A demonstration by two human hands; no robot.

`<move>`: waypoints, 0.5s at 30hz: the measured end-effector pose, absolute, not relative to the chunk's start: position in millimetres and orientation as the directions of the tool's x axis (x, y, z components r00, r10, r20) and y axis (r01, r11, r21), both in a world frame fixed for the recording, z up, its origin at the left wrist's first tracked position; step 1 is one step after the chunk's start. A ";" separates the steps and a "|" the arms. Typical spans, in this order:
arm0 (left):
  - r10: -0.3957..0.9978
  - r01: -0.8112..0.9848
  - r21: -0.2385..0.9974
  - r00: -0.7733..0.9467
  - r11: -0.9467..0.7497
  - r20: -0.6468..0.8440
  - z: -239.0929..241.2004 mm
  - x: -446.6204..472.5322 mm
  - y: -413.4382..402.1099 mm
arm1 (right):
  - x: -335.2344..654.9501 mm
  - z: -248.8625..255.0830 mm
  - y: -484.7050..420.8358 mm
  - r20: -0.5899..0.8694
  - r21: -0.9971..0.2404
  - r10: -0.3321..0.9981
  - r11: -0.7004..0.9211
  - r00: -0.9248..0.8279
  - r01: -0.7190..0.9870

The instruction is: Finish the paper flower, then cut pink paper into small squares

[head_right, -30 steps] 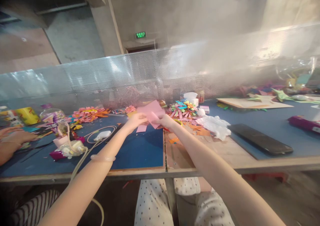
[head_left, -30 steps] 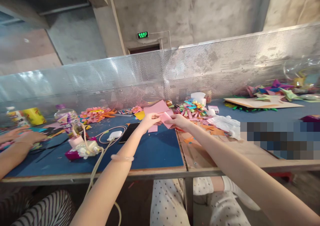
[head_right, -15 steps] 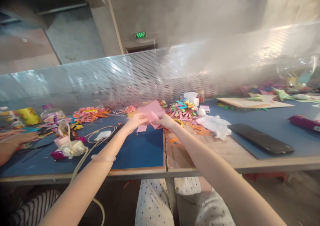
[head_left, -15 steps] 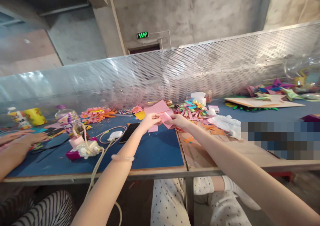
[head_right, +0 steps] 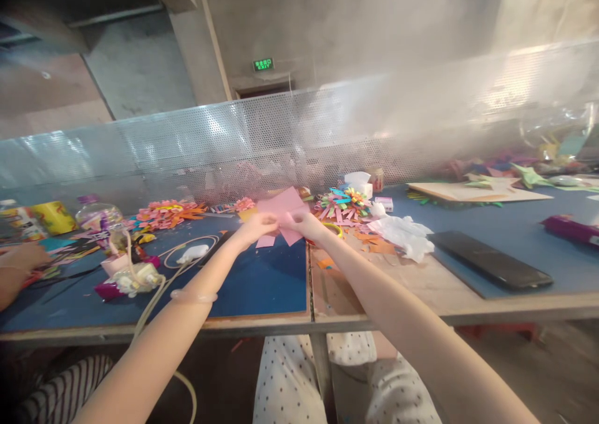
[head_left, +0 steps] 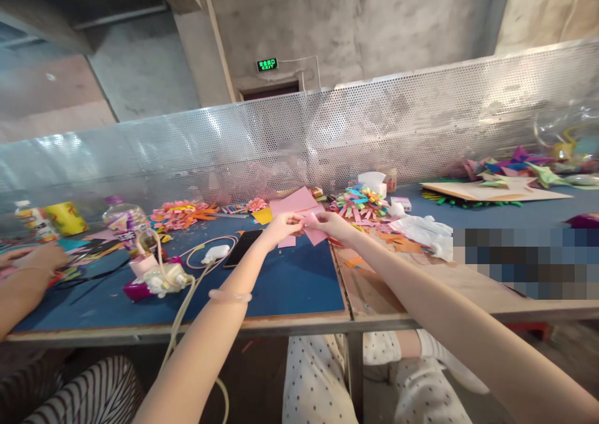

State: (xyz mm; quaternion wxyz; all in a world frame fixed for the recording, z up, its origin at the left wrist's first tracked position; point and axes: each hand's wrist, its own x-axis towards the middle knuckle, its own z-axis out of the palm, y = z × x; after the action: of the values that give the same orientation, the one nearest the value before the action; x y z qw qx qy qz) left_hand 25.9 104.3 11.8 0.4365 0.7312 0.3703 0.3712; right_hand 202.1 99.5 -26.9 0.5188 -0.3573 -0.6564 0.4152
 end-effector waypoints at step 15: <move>0.837 0.276 0.877 0.503 -0.394 0.218 9.0 24.7 107.1 | 204.5 -24.8 97.2 0.404 -0.899 0.906 0.418 -0.124 0.131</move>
State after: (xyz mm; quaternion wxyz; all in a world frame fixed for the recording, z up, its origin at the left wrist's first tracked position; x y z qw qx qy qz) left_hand 24.7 107.1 9.0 0.4121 0.7626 0.3647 0.3401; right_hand 204.5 97.2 -24.8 0.5301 -0.3966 -0.6543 0.3656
